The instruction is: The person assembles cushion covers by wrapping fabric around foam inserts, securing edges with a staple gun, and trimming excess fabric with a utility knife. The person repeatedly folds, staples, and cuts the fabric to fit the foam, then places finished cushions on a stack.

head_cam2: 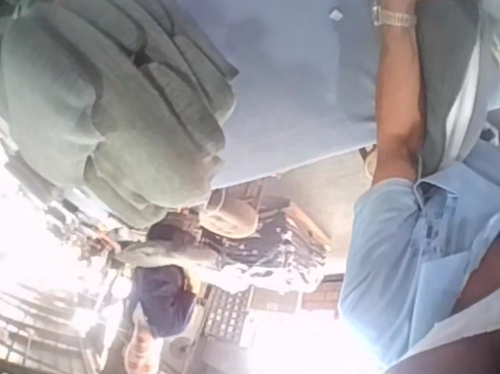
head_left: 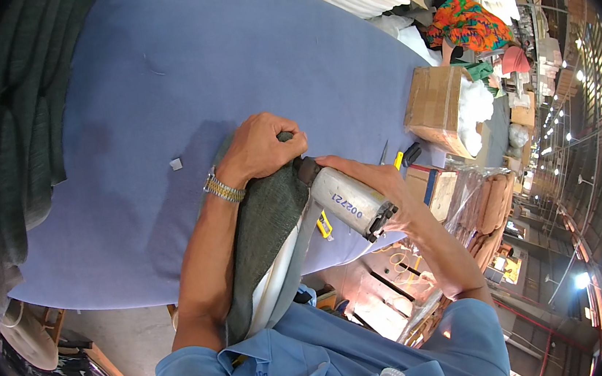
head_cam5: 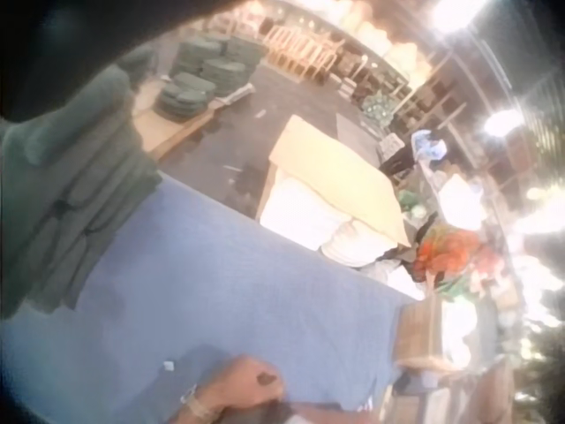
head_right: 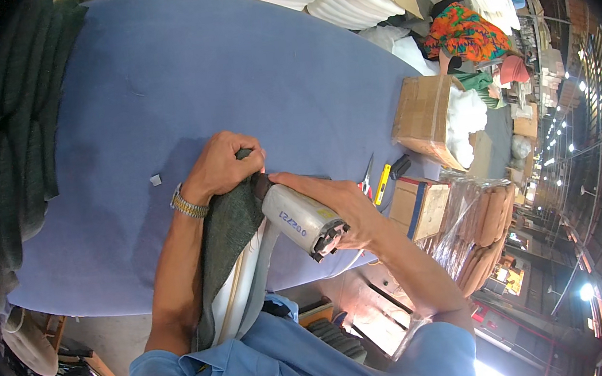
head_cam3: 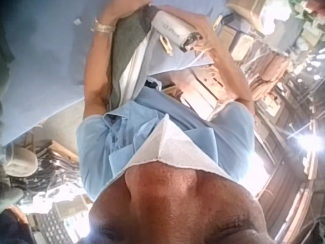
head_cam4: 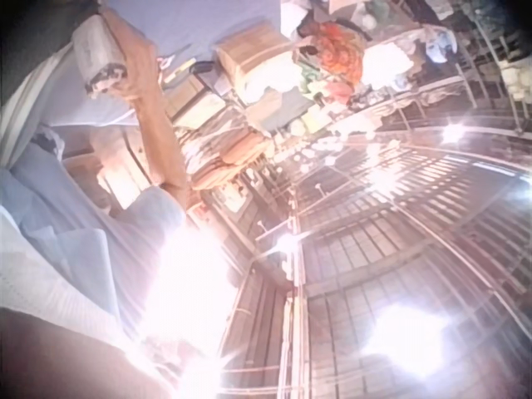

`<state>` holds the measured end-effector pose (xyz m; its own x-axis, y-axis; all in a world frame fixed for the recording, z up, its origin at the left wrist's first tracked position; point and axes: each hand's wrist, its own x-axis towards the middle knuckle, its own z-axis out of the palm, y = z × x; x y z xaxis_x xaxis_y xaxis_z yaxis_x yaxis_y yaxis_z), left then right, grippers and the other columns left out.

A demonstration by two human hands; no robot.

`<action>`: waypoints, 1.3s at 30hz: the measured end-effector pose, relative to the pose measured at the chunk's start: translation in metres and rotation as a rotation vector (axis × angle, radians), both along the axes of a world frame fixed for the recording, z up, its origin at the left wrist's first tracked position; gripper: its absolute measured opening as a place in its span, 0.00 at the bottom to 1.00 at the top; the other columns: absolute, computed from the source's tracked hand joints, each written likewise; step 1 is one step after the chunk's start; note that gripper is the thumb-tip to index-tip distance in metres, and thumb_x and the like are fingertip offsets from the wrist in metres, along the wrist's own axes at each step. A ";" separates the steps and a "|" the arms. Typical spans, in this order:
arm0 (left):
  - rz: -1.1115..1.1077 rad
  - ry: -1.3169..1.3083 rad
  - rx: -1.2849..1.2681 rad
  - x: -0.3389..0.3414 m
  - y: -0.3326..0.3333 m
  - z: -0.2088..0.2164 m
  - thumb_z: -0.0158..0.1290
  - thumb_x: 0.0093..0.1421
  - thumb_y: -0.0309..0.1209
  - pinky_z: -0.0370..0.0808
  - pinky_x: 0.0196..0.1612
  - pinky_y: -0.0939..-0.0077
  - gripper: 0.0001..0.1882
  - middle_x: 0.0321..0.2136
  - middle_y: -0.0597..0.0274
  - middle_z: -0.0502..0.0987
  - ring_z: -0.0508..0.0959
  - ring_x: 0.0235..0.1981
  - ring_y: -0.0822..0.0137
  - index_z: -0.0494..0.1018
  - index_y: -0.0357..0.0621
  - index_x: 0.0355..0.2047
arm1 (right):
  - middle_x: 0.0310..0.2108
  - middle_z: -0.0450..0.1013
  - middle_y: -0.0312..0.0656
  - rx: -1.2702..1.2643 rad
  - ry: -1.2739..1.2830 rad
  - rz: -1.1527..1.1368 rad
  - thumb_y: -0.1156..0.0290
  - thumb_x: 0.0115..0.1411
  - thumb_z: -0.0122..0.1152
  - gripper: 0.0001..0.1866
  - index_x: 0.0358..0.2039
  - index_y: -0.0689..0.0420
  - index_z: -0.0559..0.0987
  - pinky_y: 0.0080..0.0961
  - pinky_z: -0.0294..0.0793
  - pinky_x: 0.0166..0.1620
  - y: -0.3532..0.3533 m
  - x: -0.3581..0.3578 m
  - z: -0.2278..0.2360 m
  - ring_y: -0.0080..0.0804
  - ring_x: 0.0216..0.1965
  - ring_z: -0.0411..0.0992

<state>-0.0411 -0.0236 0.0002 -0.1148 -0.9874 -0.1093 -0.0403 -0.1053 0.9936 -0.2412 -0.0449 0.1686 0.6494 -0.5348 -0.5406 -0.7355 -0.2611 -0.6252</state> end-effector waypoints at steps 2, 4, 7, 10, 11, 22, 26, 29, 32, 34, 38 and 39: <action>-0.003 -0.019 -0.003 -0.001 -0.001 0.000 0.54 0.56 0.42 0.62 0.22 0.59 0.21 0.13 0.47 0.64 0.60 0.14 0.56 0.71 0.35 0.18 | 0.51 0.80 0.45 0.066 0.040 -0.029 0.63 0.41 0.76 0.48 0.67 0.46 0.70 0.38 0.80 0.52 -0.005 0.006 0.003 0.50 0.47 0.80; 0.021 -0.032 0.020 -0.005 -0.001 -0.001 0.51 0.60 0.42 0.63 0.23 0.56 0.23 0.13 0.44 0.65 0.64 0.14 0.51 0.71 0.34 0.18 | 0.49 0.80 0.45 0.059 0.047 -0.018 0.63 0.41 0.76 0.48 0.67 0.46 0.70 0.37 0.80 0.51 -0.010 0.008 0.003 0.49 0.45 0.81; 0.036 -0.064 0.022 -0.012 -0.001 -0.005 0.47 0.66 0.43 0.64 0.24 0.51 0.26 0.15 0.41 0.68 0.69 0.16 0.44 0.71 0.33 0.18 | 0.49 0.80 0.45 0.058 0.017 -0.002 0.62 0.41 0.78 0.48 0.66 0.46 0.70 0.37 0.80 0.50 -0.015 0.006 -0.001 0.49 0.45 0.81; 0.047 -0.076 -0.021 -0.012 -0.002 -0.007 0.44 0.69 0.44 0.65 0.26 0.48 0.28 0.17 0.40 0.69 0.71 0.19 0.40 0.71 0.33 0.18 | 0.50 0.80 0.46 -0.006 -0.071 0.017 0.61 0.41 0.79 0.48 0.66 0.48 0.71 0.37 0.80 0.50 -0.016 0.002 -0.013 0.49 0.46 0.81; 0.051 -0.076 -0.041 -0.012 -0.002 -0.008 0.43 0.69 0.44 0.66 0.27 0.48 0.29 0.17 0.39 0.70 0.71 0.19 0.39 0.71 0.33 0.18 | 0.50 0.79 0.46 -0.039 -0.109 0.024 0.60 0.41 0.79 0.48 0.65 0.49 0.71 0.38 0.80 0.51 -0.014 0.000 -0.016 0.48 0.46 0.81; 0.001 -0.142 0.027 -0.006 -0.006 -0.009 0.41 0.70 0.45 0.69 0.33 0.50 0.29 0.21 0.40 0.74 0.76 0.25 0.42 0.76 0.35 0.23 | 0.55 0.78 0.48 -0.025 -0.094 -0.001 0.59 0.38 0.82 0.51 0.65 0.51 0.72 0.35 0.79 0.53 -0.010 -0.003 -0.024 0.48 0.50 0.79; -0.034 -0.108 0.078 -0.002 -0.006 -0.012 0.40 0.70 0.46 0.71 0.35 0.52 0.29 0.21 0.41 0.76 0.78 0.26 0.45 0.79 0.36 0.24 | 0.55 0.77 0.51 -0.065 -0.106 0.060 0.58 0.38 0.81 0.50 0.65 0.52 0.72 0.34 0.78 0.53 -0.017 0.008 -0.022 0.48 0.51 0.80; 0.036 -0.081 0.048 -0.003 -0.005 -0.009 0.41 0.67 0.45 0.67 0.29 0.47 0.29 0.18 0.36 0.69 0.71 0.20 0.38 0.69 0.29 0.19 | 0.54 0.78 0.51 -0.122 -0.152 0.062 0.59 0.39 0.79 0.48 0.64 0.52 0.73 0.34 0.78 0.53 -0.012 0.012 -0.023 0.49 0.50 0.80; 0.061 -0.060 0.024 -0.003 -0.005 -0.012 0.41 0.67 0.45 0.67 0.29 0.47 0.30 0.17 0.37 0.68 0.71 0.19 0.39 0.69 0.30 0.19 | 0.53 0.79 0.51 -0.067 -0.075 0.010 0.60 0.40 0.78 0.47 0.64 0.52 0.73 0.34 0.79 0.52 -0.009 0.019 -0.016 0.49 0.49 0.81; 0.044 -0.061 0.043 -0.001 -0.007 -0.007 0.41 0.67 0.45 0.67 0.29 0.48 0.30 0.17 0.36 0.68 0.71 0.19 0.40 0.69 0.30 0.18 | 0.52 0.79 0.50 -0.065 -0.038 -0.025 0.61 0.40 0.78 0.47 0.64 0.53 0.72 0.34 0.79 0.51 -0.006 0.019 -0.014 0.49 0.48 0.81; 0.023 -0.126 0.047 -0.007 -0.010 -0.008 0.41 0.67 0.46 0.70 0.31 0.49 0.30 0.20 0.34 0.71 0.75 0.22 0.41 0.72 0.31 0.19 | 0.51 0.79 0.50 -0.078 -0.058 -0.084 0.62 0.40 0.77 0.47 0.64 0.53 0.72 0.33 0.79 0.52 -0.005 0.009 -0.023 0.48 0.48 0.81; 0.018 -0.144 0.045 -0.010 -0.011 -0.011 0.42 0.67 0.44 0.71 0.33 0.50 0.27 0.21 0.37 0.74 0.76 0.24 0.42 0.75 0.34 0.21 | 0.51 0.79 0.49 -0.057 -0.051 -0.114 0.62 0.40 0.77 0.47 0.64 0.54 0.72 0.33 0.78 0.52 -0.005 0.009 -0.022 0.48 0.49 0.81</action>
